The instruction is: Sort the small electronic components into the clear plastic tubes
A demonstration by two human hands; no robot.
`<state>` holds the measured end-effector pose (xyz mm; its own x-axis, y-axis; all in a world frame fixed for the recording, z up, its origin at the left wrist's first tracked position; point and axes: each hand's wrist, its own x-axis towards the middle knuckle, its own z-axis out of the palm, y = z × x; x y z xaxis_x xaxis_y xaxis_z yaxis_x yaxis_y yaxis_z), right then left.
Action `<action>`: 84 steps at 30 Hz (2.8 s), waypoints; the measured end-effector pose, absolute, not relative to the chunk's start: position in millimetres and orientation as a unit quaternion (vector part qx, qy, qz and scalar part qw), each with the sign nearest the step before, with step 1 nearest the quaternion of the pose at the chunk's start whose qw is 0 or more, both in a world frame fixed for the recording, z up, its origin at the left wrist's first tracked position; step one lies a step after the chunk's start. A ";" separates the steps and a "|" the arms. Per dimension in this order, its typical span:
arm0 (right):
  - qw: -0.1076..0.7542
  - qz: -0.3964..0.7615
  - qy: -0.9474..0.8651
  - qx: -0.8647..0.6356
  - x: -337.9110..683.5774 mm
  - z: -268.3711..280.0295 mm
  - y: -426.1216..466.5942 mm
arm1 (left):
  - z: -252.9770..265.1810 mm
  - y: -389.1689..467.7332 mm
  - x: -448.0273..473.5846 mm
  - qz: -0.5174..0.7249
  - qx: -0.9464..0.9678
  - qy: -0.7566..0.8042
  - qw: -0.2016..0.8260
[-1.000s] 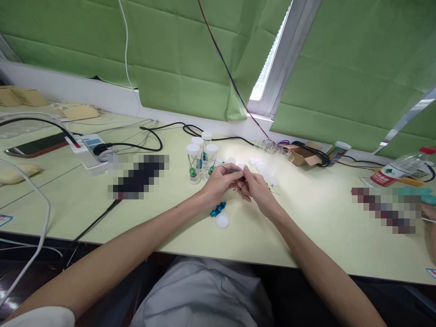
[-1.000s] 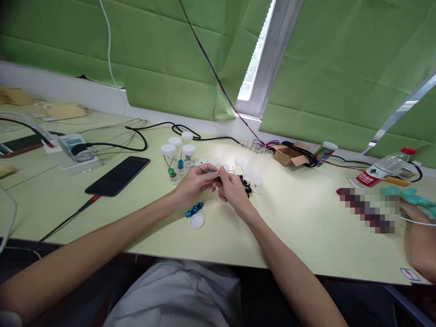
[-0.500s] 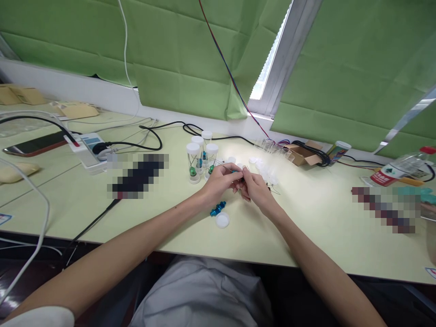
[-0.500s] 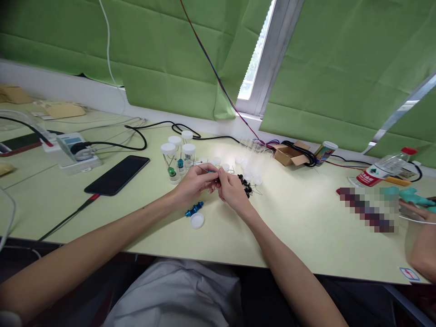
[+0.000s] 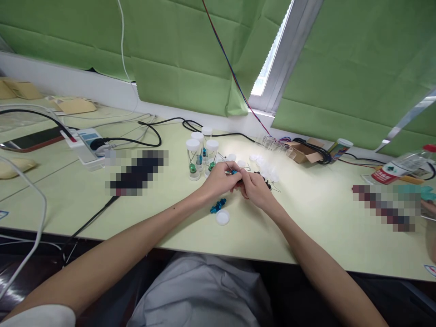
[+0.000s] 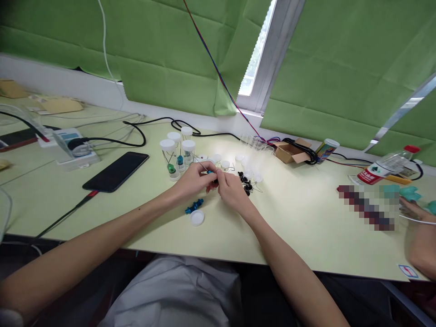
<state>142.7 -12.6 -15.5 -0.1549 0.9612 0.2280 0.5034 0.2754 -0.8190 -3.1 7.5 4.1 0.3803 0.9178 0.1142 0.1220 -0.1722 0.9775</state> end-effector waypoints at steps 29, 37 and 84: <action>0.466 0.535 -0.548 -0.443 138.2 -3.4 -17.9 | 5.7 6.3 -1.1 0.455 0.515 0.298 0.663; 0.468 0.543 -0.536 -0.445 138.8 -4.3 -17.3 | 5.0 6.2 -0.2 0.449 0.528 0.292 0.659; 0.447 0.495 -0.581 -0.466 138.2 -8.4 -16.2 | 3.0 9.4 -1.9 0.443 0.534 0.282 0.662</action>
